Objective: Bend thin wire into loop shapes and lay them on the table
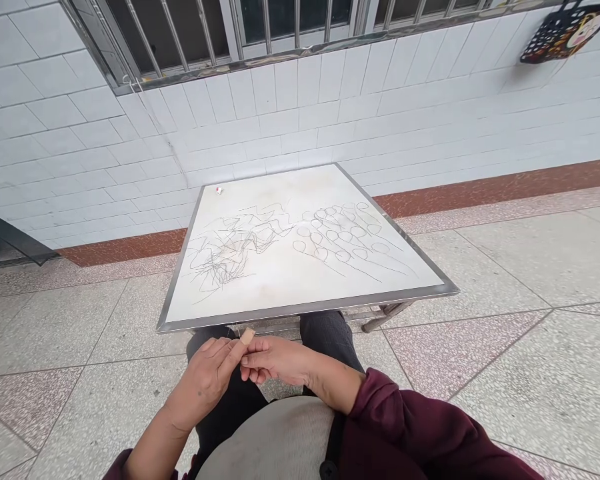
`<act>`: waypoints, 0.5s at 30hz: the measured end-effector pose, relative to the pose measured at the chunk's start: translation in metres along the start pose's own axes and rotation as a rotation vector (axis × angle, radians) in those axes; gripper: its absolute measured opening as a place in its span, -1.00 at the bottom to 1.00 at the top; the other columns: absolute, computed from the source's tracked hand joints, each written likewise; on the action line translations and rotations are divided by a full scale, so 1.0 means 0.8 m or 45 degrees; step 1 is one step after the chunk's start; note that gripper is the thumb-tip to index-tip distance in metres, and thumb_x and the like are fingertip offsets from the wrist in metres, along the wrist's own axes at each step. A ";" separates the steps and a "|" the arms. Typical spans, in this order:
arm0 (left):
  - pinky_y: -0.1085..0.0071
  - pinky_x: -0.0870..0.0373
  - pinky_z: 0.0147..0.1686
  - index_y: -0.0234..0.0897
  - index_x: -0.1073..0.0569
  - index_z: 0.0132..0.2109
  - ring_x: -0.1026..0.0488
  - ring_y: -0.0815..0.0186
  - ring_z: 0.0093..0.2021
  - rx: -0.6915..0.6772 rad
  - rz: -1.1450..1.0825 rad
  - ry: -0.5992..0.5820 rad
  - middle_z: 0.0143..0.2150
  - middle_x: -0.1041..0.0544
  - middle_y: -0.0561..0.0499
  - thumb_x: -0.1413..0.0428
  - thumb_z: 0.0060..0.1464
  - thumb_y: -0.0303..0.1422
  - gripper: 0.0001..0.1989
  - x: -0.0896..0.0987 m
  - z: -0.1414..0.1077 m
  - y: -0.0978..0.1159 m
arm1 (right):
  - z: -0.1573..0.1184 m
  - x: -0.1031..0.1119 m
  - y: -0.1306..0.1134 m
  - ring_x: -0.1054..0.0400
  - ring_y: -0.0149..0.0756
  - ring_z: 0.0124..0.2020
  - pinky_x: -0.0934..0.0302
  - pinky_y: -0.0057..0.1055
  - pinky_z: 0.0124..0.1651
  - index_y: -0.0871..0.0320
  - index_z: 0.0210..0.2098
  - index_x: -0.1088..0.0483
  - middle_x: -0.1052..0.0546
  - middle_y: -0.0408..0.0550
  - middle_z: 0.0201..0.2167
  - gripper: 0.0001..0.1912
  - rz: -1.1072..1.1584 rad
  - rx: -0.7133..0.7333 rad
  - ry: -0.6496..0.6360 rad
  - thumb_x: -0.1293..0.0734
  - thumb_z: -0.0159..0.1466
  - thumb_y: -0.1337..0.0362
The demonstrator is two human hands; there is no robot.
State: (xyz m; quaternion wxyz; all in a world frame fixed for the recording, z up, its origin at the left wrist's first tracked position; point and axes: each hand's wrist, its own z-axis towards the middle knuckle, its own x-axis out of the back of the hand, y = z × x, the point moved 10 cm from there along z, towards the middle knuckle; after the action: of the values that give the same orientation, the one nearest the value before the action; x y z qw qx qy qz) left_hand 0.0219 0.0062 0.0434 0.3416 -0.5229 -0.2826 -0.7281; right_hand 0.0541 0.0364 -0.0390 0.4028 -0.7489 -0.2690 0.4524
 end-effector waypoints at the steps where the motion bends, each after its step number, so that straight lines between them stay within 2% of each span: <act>1: 0.26 -0.34 -0.26 -0.30 0.24 0.37 -0.34 0.24 -0.28 0.004 0.005 -0.031 -0.26 -0.46 -0.09 0.15 0.21 -0.60 -0.34 -0.002 0.000 -0.001 | -0.001 0.001 -0.003 -0.27 -0.52 -0.48 -0.13 -0.55 -0.39 0.23 -0.35 -0.42 -0.47 -0.11 -0.43 -0.75 -0.053 0.007 -0.015 -0.35 0.19 0.14; 4: 0.25 -0.33 -0.24 -0.25 0.24 0.37 -0.32 0.24 -0.31 0.047 -0.033 -0.112 -0.31 -0.42 -0.04 0.16 0.20 -0.61 -0.32 -0.009 -0.002 -0.007 | -0.004 0.004 -0.014 -0.34 -0.47 -0.43 -0.20 -0.51 -0.33 0.22 -0.30 -0.44 -0.52 -0.07 -0.37 -0.78 -0.358 0.062 -0.040 -0.29 0.24 0.16; 7: 0.23 -0.33 -0.20 -0.19 0.23 0.37 -0.31 0.25 -0.30 0.097 -0.184 -0.170 -0.29 -0.41 -0.03 0.17 0.18 -0.63 -0.31 -0.018 -0.002 -0.011 | -0.009 0.014 -0.031 -0.37 -0.44 -0.43 -0.24 -0.48 -0.30 0.19 -0.30 -0.44 -0.53 -0.09 -0.37 -0.80 -0.719 0.177 0.046 -0.23 0.29 0.23; 11: 0.29 -0.32 -0.16 -0.16 0.24 0.37 -0.28 0.29 -0.26 0.158 -0.512 -0.138 -0.21 -0.40 -0.03 0.15 0.22 -0.57 -0.33 -0.021 0.001 -0.017 | -0.018 0.022 -0.054 -0.38 -0.44 -0.42 -0.24 -0.49 -0.29 0.15 -0.25 -0.42 -0.52 -0.14 -0.38 -0.80 -1.054 0.361 0.177 -0.17 0.33 0.29; 15: 0.33 -0.31 -0.15 -0.17 0.27 0.37 -0.25 0.32 -0.28 0.218 -0.721 -0.125 -0.27 -0.36 0.02 0.15 0.25 -0.52 -0.35 -0.021 0.003 -0.022 | -0.024 0.018 -0.069 -0.37 -0.41 -0.35 -0.21 -0.48 -0.27 0.13 -0.21 -0.40 -0.52 -0.15 -0.38 -0.81 -1.312 0.523 0.223 -0.15 0.35 0.34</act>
State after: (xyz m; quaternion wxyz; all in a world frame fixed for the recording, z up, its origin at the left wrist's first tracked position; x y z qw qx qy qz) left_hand 0.0131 0.0222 0.0269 0.1535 -0.4273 -0.4937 -0.7417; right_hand 0.0754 0.0699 0.0061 0.7300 -0.4618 -0.4719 0.1763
